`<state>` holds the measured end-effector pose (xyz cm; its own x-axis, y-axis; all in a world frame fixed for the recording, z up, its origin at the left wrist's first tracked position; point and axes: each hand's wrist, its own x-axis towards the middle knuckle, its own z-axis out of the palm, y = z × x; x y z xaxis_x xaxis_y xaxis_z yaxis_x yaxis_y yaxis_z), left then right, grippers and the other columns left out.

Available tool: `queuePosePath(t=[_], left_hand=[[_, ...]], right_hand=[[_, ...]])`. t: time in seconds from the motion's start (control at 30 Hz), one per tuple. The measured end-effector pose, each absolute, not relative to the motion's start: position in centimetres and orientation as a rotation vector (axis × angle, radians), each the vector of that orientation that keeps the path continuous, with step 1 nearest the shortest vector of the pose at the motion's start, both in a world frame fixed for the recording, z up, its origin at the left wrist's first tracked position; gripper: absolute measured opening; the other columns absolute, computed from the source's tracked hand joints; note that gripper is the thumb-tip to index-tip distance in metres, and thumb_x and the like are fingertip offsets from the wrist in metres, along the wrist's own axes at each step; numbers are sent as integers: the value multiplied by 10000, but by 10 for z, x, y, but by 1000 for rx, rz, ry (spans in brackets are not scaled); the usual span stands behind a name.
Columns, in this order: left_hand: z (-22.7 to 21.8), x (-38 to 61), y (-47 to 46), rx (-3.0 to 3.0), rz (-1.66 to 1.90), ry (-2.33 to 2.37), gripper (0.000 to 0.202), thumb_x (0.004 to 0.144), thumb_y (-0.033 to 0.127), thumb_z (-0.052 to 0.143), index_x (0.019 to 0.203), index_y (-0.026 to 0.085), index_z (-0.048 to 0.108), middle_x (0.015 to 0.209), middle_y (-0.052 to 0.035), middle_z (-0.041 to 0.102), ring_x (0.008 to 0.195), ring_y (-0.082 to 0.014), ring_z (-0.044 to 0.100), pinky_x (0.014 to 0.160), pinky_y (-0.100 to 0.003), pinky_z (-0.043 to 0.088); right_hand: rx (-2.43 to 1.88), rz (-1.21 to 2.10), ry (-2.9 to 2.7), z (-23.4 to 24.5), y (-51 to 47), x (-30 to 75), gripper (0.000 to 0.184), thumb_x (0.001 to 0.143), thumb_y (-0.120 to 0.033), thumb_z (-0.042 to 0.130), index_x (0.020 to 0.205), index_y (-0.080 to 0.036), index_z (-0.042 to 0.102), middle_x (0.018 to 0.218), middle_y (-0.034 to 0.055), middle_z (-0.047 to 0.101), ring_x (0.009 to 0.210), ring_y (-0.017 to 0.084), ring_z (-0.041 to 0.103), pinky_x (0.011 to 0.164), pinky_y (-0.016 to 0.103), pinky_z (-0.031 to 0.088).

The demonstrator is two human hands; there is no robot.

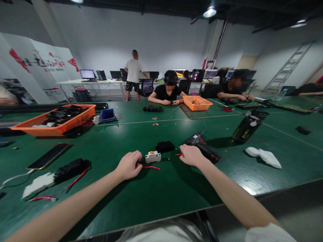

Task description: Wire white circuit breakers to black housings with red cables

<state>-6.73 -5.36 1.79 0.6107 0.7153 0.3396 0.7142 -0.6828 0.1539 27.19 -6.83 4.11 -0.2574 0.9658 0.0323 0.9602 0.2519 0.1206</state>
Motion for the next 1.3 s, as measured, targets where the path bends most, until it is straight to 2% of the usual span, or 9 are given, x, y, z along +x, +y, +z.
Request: queuePosePath(t=[0.07,0.27,0.43,0.6,0.8,0.93,1.07,1.2,1.3], left_hand=[[18,-66,-53,2839,520,1308,66,797,241,503,748,213,469,731,-22,585,649,-183,535,638,-325,413],[13,-65,-51,2822,251,1391,340,919,358,426,649,199,558,631,-34,635,530,-160,543,551,-278,337],[10,-66,-49,2882,188,1320,465,982,395,348,632,197,580,618,-40,638,536,-157,561,590,-275,357],[12,-67,-48,2949,223,1111,390,998,346,338,729,203,581,691,-28,642,606,-155,577,635,-278,382],[19,-66,-54,2936,310,831,281,989,294,371,877,213,615,790,-33,651,702,-156,610,672,-283,411],[22,-64,-63,2857,363,616,266,983,297,403,1065,245,650,860,-44,670,776,-163,644,710,-282,450],[21,-60,-73,2824,433,639,292,990,284,378,1092,231,646,870,-56,671,786,-167,648,711,-283,469],[20,-56,-85,2694,500,714,290,994,312,397,1192,227,592,973,-63,681,861,-172,651,753,-280,494],[20,-52,-90,2647,423,681,369,967,390,485,1303,244,524,1094,-70,673,951,-194,654,800,-292,513]], right_hand=[[1861,164,2468,42,-68,271,213,873,-259,528,1003,-123,630,996,152,694,866,267,687,723,323,470],[1801,135,2511,45,-73,264,178,852,-300,558,851,-146,647,893,120,712,782,254,686,681,316,455],[1805,180,2568,45,-75,259,177,849,-313,558,802,-155,623,833,101,697,703,233,654,601,301,386],[1881,145,2790,46,-78,253,130,833,-282,594,757,-183,556,744,27,627,628,157,550,584,278,306],[1540,42,3221,39,-87,242,77,792,-187,596,750,-189,531,739,12,573,661,150,497,627,278,344],[1209,-168,3445,33,-93,231,39,787,-171,610,794,-184,573,874,58,611,788,176,558,715,293,442],[1051,-385,3635,29,-97,221,83,770,-164,652,838,-185,610,1068,106,616,980,218,591,865,356,500],[1052,-518,3719,27,-100,216,85,807,-178,667,889,-181,644,1127,118,601,1050,222,588,896,368,516],[1042,-518,3730,26,-102,215,100,824,-186,675,924,-182,677,1149,121,586,1053,217,587,890,362,527]])
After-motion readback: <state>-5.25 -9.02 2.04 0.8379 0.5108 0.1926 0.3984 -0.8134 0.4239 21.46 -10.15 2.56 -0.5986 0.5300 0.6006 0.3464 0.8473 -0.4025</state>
